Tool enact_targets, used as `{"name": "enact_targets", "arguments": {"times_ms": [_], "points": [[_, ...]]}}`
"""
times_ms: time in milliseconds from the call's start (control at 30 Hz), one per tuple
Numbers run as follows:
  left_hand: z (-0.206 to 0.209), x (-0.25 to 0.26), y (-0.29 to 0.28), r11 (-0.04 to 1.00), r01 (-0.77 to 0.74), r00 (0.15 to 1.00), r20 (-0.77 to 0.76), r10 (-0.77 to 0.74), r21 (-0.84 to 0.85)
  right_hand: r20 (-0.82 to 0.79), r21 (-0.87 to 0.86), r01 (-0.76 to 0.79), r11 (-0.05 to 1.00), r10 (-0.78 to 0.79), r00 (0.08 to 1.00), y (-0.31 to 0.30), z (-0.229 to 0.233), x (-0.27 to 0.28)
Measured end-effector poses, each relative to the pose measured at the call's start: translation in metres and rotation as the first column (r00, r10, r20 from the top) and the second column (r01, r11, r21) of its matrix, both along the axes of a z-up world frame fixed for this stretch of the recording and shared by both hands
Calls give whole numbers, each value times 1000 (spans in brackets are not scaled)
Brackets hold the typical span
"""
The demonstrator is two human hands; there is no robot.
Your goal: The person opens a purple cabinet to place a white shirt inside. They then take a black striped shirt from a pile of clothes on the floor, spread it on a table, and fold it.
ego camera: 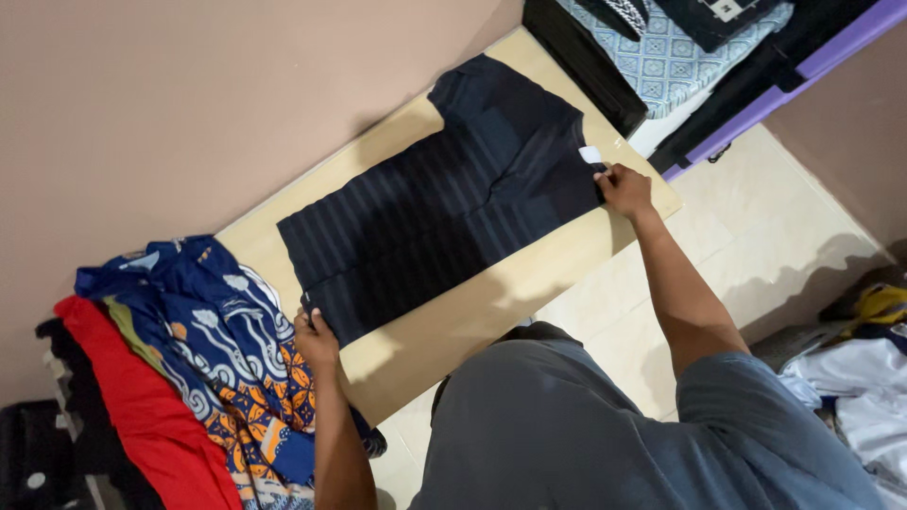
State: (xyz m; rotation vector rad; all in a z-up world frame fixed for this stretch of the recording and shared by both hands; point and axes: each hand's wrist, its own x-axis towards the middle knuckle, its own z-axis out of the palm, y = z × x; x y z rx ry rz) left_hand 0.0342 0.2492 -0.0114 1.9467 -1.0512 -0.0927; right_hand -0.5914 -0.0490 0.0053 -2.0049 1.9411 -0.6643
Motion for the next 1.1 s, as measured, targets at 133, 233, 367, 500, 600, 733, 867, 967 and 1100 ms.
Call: {"name": "enact_targets", "arguments": {"times_ms": [133, 233, 367, 500, 600, 733, 867, 967, 1100], "points": [[3, 2, -1, 999, -32, 998, -51, 33, 23, 138, 13, 17, 1000, -19, 990, 6, 4, -7], [5, 3, -2, 1000, -26, 997, -72, 27, 18, 427, -14, -51, 999, 51, 903, 10, 5, -8], [5, 1, -2, 996, 49, 998, -39, -52, -80, 240, -124, -80, 989, 108, 965, 17, 3, -11], [9, -7, 2, 989, -40, 999, 28, 36, 145, -219, -262, -144, 954, 87, 972, 34, -3, -9], [20, -15, 6, 991, -46, 987, 160, 25, 129, -336, -329, -151, 932, 34, 941, 40, -5, -8], [29, -19, 11, 963, -101, 984, 169, 59, 251, -356, -377, -158, 912, 15, 934, 45, 2, -7], [36, -23, 21, 980, -54, 990, 140, 27, 194, -216, -436, -100, 894, 4, 976, 55, 20, -5], [44, -25, 28, 992, 19, 999, 42, -24, 122, 5, -365, 50, 930, -51, 999, 61, 25, -15], [46, -34, 33, 989, 3, 997, 77, -14, 146, 441, -212, 74, 975, 28, 897, 62, 0, -26]]}}
